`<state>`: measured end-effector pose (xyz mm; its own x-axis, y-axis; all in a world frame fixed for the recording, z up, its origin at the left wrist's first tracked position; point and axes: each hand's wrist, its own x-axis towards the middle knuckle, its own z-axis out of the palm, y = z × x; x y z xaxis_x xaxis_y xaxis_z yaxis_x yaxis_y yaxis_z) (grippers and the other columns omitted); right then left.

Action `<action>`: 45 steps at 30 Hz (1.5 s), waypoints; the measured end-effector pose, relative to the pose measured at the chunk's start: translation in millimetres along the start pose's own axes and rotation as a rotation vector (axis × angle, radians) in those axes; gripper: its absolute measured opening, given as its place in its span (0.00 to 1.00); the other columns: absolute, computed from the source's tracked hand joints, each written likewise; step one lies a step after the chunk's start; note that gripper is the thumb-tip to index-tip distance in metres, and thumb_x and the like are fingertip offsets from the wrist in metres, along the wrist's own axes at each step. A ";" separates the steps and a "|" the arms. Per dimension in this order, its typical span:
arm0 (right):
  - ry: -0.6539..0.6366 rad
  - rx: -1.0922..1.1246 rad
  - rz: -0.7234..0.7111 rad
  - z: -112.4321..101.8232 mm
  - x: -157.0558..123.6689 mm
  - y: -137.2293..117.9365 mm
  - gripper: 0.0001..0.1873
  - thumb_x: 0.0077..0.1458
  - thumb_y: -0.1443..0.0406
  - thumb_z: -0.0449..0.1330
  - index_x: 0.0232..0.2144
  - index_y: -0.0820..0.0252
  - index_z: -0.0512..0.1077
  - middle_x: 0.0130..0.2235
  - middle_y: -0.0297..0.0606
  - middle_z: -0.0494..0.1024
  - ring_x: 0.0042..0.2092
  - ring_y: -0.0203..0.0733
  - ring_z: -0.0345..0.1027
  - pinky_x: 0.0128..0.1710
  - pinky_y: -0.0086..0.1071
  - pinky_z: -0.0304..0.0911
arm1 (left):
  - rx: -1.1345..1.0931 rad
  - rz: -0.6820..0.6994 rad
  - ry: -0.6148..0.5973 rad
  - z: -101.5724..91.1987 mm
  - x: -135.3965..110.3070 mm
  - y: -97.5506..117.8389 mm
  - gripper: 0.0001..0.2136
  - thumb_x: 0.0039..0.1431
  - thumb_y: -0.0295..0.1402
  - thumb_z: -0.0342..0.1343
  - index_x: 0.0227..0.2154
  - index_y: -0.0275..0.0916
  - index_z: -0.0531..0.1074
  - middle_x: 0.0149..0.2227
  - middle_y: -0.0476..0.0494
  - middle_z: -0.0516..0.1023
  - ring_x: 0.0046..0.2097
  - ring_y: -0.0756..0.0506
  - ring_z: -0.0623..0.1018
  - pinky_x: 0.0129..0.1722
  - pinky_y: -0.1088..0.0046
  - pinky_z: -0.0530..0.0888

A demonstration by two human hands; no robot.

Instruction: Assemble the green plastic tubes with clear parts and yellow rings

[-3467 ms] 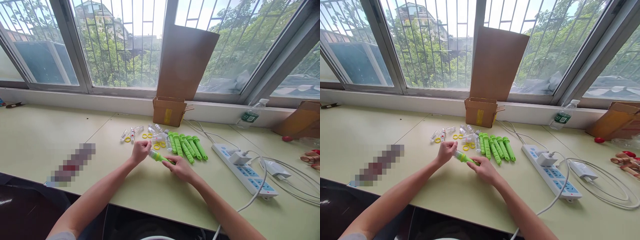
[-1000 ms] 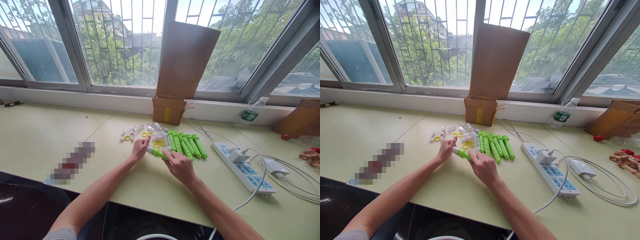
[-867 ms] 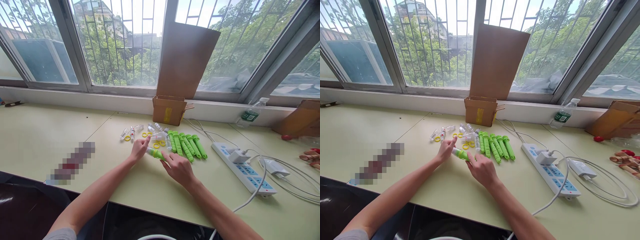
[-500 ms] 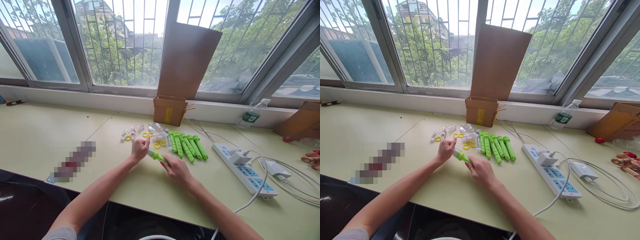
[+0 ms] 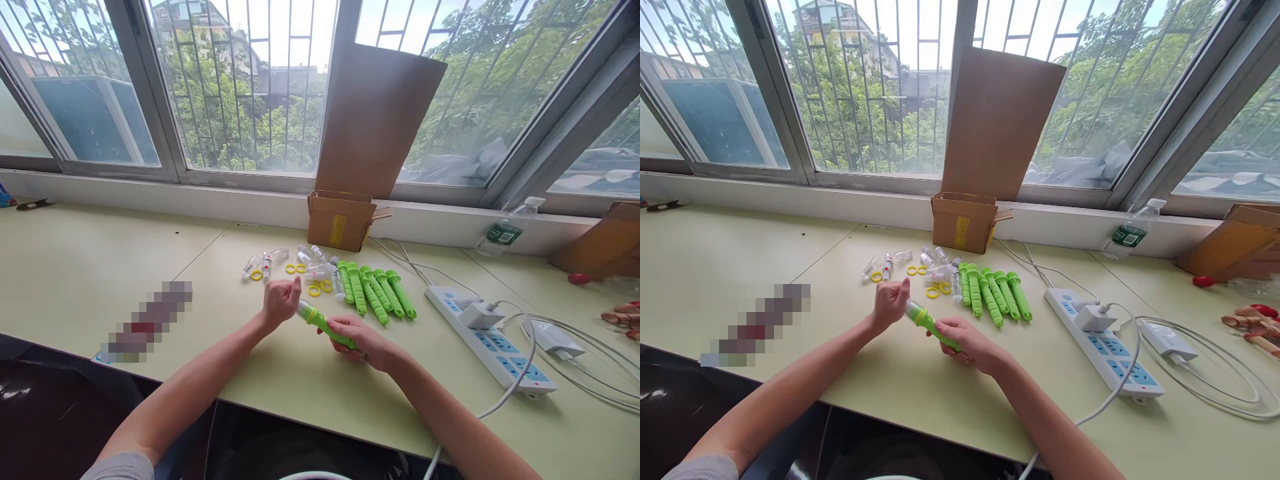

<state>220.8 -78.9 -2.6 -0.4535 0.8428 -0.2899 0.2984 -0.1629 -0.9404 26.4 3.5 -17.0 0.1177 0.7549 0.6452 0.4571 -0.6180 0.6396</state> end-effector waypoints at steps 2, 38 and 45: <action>0.068 -0.134 -0.069 2.4 0.4 0.1 0.27 0.56 0.44 0.46 0.35 0.61 0.70 0.19 0.28 0.58 0.20 0.31 0.46 0.17 0.25 0.42 | 0.011 0.026 -0.015 -1.7 1.8 -1.2 0.27 0.62 0.46 0.39 0.10 0.38 0.55 0.12 0.50 0.55 0.17 0.53 0.55 0.22 0.72 0.53; 0.127 -0.307 -0.159 -6.7 2.6 11.8 0.26 0.58 0.47 0.47 0.38 0.62 0.72 0.20 0.31 0.62 0.20 0.32 0.52 0.18 0.26 0.45 | -0.031 0.159 0.026 5.2 -0.1 -2.4 0.24 0.61 0.40 0.44 0.10 0.37 0.51 0.12 0.53 0.50 0.18 0.54 0.52 0.20 0.73 0.50; 0.755 -1.289 -0.558 -3.4 13.5 27.6 0.21 0.62 0.57 0.48 0.49 0.59 0.72 0.29 0.43 0.74 0.27 0.38 0.63 0.26 0.30 0.48 | -0.140 -0.157 -0.040 9.1 4.9 -6.4 0.24 0.60 0.46 0.44 0.14 0.37 0.65 0.13 0.52 0.59 0.18 0.53 0.60 0.20 0.75 0.56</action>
<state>225.8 -70.2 -31.9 -0.3596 0.7589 0.5428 0.9016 0.4324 -0.0072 32.1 13.2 -21.7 0.0908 0.8505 0.5180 0.3456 -0.5148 0.7846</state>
